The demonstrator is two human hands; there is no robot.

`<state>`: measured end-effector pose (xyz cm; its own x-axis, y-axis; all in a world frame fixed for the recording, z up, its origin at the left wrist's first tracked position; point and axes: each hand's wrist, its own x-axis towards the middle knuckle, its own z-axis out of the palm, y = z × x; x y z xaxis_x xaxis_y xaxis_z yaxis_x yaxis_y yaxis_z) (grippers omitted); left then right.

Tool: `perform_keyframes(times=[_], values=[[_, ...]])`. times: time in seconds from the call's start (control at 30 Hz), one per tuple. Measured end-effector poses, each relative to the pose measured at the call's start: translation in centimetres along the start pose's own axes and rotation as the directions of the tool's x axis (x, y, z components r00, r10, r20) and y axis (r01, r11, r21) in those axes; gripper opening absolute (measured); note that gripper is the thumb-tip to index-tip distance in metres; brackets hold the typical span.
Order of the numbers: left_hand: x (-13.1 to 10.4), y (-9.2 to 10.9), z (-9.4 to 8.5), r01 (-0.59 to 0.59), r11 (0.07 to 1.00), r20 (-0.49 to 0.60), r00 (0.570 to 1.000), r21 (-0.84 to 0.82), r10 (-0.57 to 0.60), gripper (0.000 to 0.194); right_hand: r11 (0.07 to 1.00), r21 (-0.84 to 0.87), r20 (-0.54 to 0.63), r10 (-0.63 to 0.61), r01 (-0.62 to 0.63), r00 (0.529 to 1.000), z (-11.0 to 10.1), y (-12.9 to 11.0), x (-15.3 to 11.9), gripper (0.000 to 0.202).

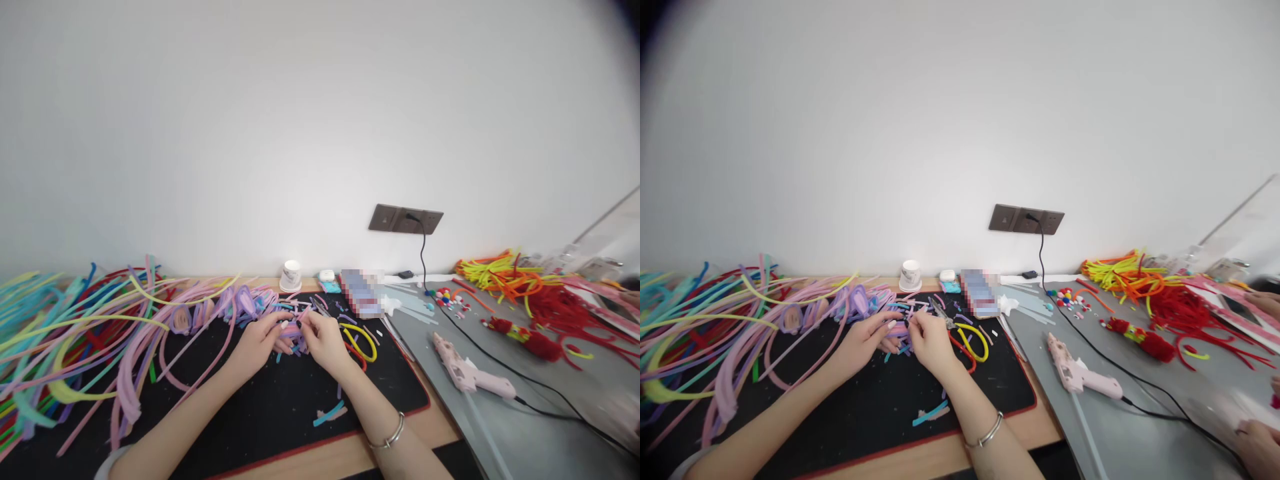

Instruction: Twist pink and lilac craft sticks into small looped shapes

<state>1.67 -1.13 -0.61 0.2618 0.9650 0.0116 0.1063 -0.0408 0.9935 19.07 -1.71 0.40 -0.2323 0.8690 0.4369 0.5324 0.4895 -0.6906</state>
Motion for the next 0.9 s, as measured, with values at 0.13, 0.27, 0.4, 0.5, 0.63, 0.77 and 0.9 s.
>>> perform_keyframes(times=[0.13,0.27,0.4,0.5,0.63,0.77,0.9], values=[[-0.1,0.0,-0.4,0.010,0.999,0.052,0.999,0.036,-0.012,0.028,0.992,0.091,0.019,0.085,-0.086,0.996,0.0,0.3,-0.2,0.019],[-0.4,-0.7,-0.4,-0.053,0.984,0.157,0.987,0.170,0.026,0.038,0.987,0.116,0.066,0.102,-0.109,0.993,-0.3,0.1,-0.3,0.016],[-0.7,-0.9,0.1,-0.068,0.982,0.168,0.985,0.175,0.039,0.041,0.974,0.178,0.174,0.110,-0.141,0.979,-0.2,-0.3,-0.3,0.024],[-0.7,-0.8,0.3,-0.068,0.985,0.158,0.987,0.156,0.043,0.039,0.973,0.173,0.194,0.117,-0.152,0.974,0.1,-0.3,-0.3,0.029],[-0.5,-0.7,0.4,-0.078,0.987,0.133,0.989,0.143,0.059,0.036,0.984,0.124,0.145,0.111,-0.129,0.983,0.5,0.2,-0.4,0.025],[-0.6,-0.3,0.6,-0.107,0.982,0.098,0.991,0.158,0.092,0.035,0.987,0.129,0.128,0.084,-0.100,0.988,0.9,0.5,-0.3,0.025],[-0.7,0.1,1.0,-0.085,0.994,0.051,0.995,0.075,0.081,0.035,0.981,0.163,0.108,0.085,-0.102,0.991,0.9,0.1,-0.3,0.025]])
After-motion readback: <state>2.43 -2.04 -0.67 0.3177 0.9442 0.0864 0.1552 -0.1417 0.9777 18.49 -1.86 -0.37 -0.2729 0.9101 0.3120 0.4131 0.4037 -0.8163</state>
